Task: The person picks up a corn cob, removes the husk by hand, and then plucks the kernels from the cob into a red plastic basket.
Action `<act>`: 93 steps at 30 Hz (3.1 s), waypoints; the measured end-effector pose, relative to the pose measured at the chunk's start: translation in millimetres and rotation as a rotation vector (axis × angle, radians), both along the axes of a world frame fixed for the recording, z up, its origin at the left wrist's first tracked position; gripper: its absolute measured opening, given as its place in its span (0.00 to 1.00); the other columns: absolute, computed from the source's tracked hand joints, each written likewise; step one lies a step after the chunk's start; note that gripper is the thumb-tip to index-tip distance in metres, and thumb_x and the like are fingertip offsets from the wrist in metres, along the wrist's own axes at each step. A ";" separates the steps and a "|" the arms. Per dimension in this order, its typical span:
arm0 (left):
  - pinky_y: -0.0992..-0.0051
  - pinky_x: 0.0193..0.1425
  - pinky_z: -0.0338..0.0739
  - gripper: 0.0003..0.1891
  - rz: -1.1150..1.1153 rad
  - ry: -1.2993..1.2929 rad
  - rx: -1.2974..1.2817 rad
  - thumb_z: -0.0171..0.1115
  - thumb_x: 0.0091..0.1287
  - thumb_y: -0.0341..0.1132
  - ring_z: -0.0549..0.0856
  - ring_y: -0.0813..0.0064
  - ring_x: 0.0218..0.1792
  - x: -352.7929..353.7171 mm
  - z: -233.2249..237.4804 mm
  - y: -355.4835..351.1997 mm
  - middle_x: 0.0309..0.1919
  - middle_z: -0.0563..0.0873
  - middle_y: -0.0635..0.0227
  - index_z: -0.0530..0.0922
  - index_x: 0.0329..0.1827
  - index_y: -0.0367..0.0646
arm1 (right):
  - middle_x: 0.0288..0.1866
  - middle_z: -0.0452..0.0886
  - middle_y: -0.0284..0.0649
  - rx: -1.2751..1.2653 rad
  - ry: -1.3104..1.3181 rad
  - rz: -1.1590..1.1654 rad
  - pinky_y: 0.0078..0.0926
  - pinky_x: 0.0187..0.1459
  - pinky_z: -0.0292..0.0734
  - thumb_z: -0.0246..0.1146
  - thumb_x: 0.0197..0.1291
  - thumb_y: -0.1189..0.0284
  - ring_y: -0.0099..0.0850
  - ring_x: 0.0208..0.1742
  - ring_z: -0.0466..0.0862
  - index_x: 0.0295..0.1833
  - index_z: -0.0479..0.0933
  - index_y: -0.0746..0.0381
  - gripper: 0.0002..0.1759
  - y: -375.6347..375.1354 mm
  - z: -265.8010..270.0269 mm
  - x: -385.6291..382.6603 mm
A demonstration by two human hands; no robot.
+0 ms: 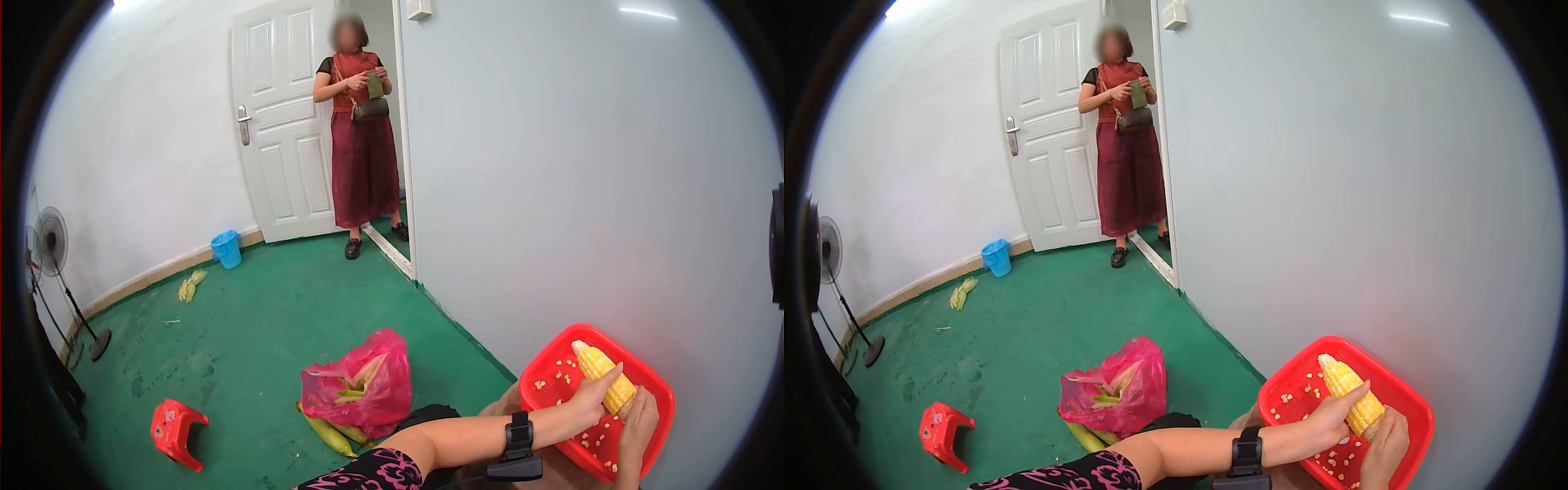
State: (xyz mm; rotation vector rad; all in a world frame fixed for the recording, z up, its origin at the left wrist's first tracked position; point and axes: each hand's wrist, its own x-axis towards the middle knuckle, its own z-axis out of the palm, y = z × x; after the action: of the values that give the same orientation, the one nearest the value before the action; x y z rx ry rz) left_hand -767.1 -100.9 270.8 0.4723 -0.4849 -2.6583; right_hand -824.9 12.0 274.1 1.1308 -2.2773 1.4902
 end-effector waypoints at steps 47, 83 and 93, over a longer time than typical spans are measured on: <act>0.63 0.53 0.75 0.14 0.009 0.067 -0.064 0.59 0.63 0.31 0.77 0.68 0.49 0.8 -7.0 -1.5 0.44 0.76 0.63 0.67 0.50 0.39 | 0.36 0.76 0.32 -0.200 -0.676 0.159 0.19 0.24 0.74 0.51 0.64 0.56 0.22 0.33 0.77 0.46 0.72 0.58 0.17 -5.5 -0.3 9.1; 0.70 0.49 0.73 0.21 0.152 -0.062 -0.142 0.66 0.59 0.44 0.78 0.73 0.45 -10.0 -9.8 8.0 0.41 0.77 0.71 0.69 0.49 0.45 | 0.39 0.77 0.38 -0.249 -0.553 0.225 0.20 0.32 0.75 0.48 0.66 0.65 0.24 0.34 0.78 0.50 0.70 0.66 0.16 -9.7 -5.2 3.8; 0.71 0.50 0.75 0.17 -0.065 0.113 -0.078 0.62 0.62 0.38 0.78 0.73 0.46 0.0 -5.3 3.3 0.42 0.78 0.67 0.70 0.49 0.41 | 0.49 0.72 0.46 -0.168 -0.238 0.101 0.28 0.50 0.68 0.52 0.62 0.72 0.34 0.48 0.74 0.54 0.67 0.71 0.17 -6.9 -4.8 11.4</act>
State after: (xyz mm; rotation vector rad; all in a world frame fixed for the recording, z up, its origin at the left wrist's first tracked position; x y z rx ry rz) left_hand -767.1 -97.6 265.5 0.2852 -0.5763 -2.6981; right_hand -813.5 5.1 269.3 1.0870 -2.2150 1.9079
